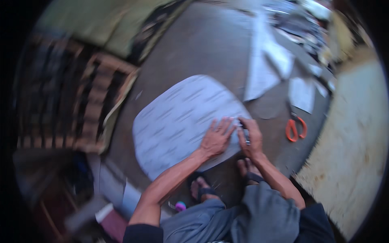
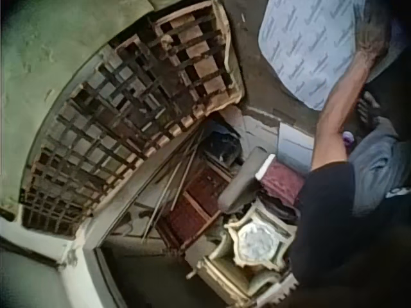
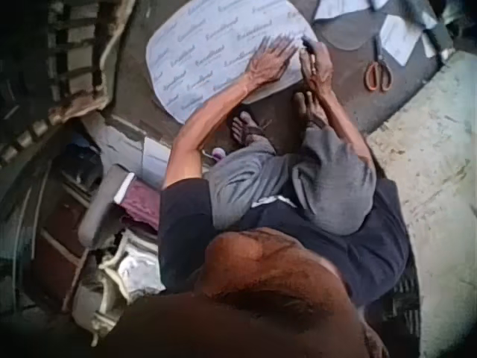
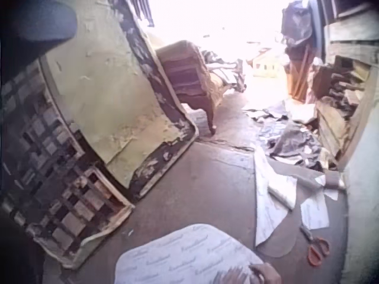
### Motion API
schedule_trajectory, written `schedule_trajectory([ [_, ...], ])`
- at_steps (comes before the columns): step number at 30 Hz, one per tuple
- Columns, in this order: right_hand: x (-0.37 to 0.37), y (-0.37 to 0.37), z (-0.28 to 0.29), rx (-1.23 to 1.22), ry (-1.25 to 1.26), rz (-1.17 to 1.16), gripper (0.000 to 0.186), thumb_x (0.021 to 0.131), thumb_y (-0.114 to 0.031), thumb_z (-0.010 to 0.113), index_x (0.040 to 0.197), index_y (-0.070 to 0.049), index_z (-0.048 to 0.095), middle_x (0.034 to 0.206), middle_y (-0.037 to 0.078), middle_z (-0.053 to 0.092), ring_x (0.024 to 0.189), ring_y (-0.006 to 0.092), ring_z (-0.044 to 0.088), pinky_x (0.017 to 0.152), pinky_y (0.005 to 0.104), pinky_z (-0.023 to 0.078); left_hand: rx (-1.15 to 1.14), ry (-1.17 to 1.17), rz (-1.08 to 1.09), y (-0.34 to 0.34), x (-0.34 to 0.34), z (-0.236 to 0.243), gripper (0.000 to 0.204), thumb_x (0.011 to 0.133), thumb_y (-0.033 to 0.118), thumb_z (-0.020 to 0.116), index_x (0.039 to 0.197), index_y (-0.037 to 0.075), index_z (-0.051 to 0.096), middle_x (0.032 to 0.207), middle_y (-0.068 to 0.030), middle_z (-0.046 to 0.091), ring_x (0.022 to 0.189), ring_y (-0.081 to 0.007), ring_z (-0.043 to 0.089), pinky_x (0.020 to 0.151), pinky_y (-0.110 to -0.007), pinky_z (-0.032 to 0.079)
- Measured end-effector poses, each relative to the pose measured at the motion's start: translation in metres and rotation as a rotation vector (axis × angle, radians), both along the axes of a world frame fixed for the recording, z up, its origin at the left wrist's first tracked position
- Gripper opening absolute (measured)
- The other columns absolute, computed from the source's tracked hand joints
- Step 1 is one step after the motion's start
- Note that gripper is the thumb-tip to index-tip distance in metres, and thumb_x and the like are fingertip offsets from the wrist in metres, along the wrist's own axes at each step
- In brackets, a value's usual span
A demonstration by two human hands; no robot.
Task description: The person uses shears to cut a shape out of a piece of gray fabric while using a paper template as a guide on a workshop floor.
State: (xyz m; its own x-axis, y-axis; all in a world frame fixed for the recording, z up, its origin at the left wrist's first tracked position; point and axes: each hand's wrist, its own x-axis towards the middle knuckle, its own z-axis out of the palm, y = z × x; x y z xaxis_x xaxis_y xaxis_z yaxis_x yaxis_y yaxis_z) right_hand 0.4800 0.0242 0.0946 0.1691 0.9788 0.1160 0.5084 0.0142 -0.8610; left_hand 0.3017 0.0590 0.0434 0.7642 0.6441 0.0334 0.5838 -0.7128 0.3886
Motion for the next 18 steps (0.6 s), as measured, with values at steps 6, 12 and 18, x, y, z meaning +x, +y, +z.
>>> schedule_trajectory([
  [6,-0.081,0.006,0.021,-0.003,-0.123,0.494,0.026,0.094,-0.002,0.057,0.120,0.000,0.059,0.099,0.017,0.069,0.089,0.0305,0.068,0.079,0.0371,0.053,0.065,-0.169,0.956,-0.097,-0.132,0.016,0.051,0.091,0.018,0.053,0.137,-0.002,0.047,0.145,-0.0248,0.041,0.137,-0.0412,0.036,0.114,-0.052,0.025],
  [12,-0.180,0.045,0.079,0.109,-0.371,1.135,0.024,0.094,-0.013,0.059,0.114,0.000,0.058,0.092,0.018,0.067,0.084,0.0351,0.065,0.074,0.0427,0.052,0.150,-0.020,1.606,-0.169,-0.210,-0.007,0.053,0.094,0.019,0.048,0.141,-0.003,0.041,0.150,-0.0247,0.034,0.141,-0.0420,0.028,0.114,-0.056,0.021],
  [18,-0.291,0.053,0.083,0.170,-0.483,1.495,0.023,0.093,-0.018,0.059,0.111,-0.002,0.060,0.091,0.017,0.067,0.087,0.0367,0.065,0.074,0.0462,0.054,0.075,0.103,1.638,-0.175,-0.222,-0.022,0.055,0.094,0.021,0.050,0.143,-0.002,0.039,0.151,-0.0251,0.033,0.142,-0.0419,0.027,0.116,-0.055,0.020],
])
